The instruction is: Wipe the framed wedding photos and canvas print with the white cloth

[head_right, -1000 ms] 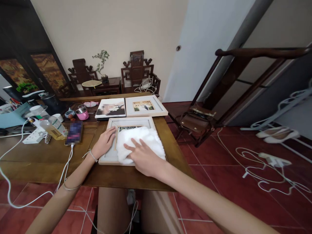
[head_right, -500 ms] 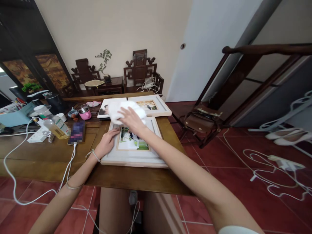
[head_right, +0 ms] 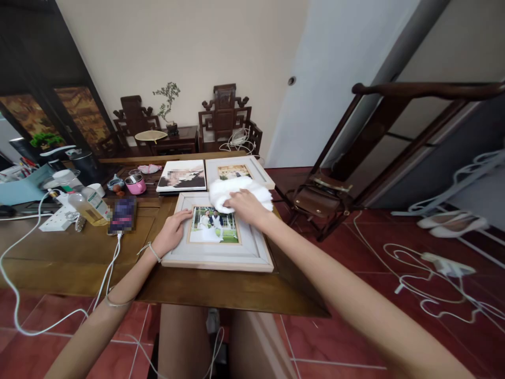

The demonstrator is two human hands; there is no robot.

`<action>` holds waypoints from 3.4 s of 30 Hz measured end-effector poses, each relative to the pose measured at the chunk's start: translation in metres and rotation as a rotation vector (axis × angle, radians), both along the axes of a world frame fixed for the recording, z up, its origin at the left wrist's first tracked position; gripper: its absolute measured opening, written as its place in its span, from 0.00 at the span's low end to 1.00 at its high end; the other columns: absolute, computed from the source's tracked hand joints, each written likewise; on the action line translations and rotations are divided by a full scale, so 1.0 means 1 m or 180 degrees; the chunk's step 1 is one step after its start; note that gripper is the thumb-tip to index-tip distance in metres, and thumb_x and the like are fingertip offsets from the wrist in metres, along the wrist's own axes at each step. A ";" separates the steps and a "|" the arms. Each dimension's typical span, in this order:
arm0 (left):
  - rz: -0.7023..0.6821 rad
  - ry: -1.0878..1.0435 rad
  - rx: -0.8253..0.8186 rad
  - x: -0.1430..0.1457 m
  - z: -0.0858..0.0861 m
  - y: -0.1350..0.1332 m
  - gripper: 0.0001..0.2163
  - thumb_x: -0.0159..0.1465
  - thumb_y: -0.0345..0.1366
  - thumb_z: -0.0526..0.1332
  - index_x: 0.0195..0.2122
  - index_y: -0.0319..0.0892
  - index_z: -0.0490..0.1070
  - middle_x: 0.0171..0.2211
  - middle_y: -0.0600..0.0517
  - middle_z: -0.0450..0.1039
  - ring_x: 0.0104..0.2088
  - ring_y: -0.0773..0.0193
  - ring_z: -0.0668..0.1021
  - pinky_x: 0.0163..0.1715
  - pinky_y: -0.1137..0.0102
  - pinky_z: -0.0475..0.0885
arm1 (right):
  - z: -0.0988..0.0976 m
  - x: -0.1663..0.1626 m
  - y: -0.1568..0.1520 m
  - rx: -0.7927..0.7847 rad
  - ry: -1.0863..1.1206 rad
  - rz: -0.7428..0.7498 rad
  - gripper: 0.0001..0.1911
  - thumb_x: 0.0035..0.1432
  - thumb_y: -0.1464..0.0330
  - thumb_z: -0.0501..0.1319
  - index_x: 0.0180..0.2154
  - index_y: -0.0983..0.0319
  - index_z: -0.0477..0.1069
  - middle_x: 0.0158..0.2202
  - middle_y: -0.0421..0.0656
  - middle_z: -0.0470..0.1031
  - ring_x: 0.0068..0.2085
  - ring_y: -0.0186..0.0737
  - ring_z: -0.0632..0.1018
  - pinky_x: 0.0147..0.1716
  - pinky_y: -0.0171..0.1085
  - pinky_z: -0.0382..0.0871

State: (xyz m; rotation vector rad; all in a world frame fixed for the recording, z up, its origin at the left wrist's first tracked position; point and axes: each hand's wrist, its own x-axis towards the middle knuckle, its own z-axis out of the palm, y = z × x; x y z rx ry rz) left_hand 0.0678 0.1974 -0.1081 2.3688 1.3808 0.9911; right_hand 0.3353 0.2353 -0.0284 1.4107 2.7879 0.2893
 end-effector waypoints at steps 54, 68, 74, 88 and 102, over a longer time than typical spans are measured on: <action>0.0297 0.0773 -0.0266 0.011 0.022 -0.008 0.21 0.69 0.32 0.45 0.61 0.35 0.61 0.64 0.40 0.60 0.65 0.56 0.61 0.64 0.56 0.58 | -0.005 0.002 -0.109 -0.0149 0.0122 0.0184 0.23 0.51 0.81 0.53 0.46 0.65 0.77 0.53 0.58 0.71 0.59 0.57 0.68 0.57 0.54 0.58; 0.0091 0.0791 -0.0102 0.004 0.013 0.001 0.20 0.69 0.31 0.46 0.61 0.36 0.61 0.63 0.39 0.61 0.64 0.56 0.63 0.64 0.56 0.59 | -0.023 -0.004 -0.049 0.0173 0.0350 -0.0209 0.27 0.52 0.78 0.54 0.55 0.68 0.71 0.61 0.61 0.64 0.63 0.58 0.62 0.61 0.54 0.53; 0.0088 0.0702 -0.0052 0.003 0.013 0.002 0.20 0.69 0.32 0.46 0.60 0.37 0.62 0.62 0.40 0.62 0.64 0.56 0.64 0.63 0.55 0.61 | -0.020 -0.009 0.001 0.0288 0.0108 -0.0123 0.26 0.54 0.79 0.52 0.53 0.67 0.72 0.63 0.59 0.61 0.64 0.60 0.60 0.58 0.57 0.53; 0.0185 0.0708 -0.0109 0.005 0.011 0.000 0.21 0.68 0.31 0.46 0.61 0.36 0.61 0.63 0.39 0.60 0.65 0.55 0.62 0.64 0.54 0.59 | -0.001 -0.005 -0.155 -0.0461 0.0611 0.0703 0.29 0.44 0.81 0.54 0.47 0.60 0.77 0.61 0.51 0.67 0.62 0.54 0.65 0.60 0.55 0.59; 0.0120 0.0690 -0.0081 0.004 0.012 0.001 0.20 0.68 0.32 0.47 0.60 0.37 0.62 0.62 0.40 0.62 0.64 0.55 0.64 0.63 0.55 0.61 | -0.019 -0.022 -0.012 0.0004 0.0271 0.0155 0.30 0.50 0.81 0.52 0.55 0.64 0.71 0.66 0.50 0.57 0.66 0.62 0.54 0.58 0.68 0.49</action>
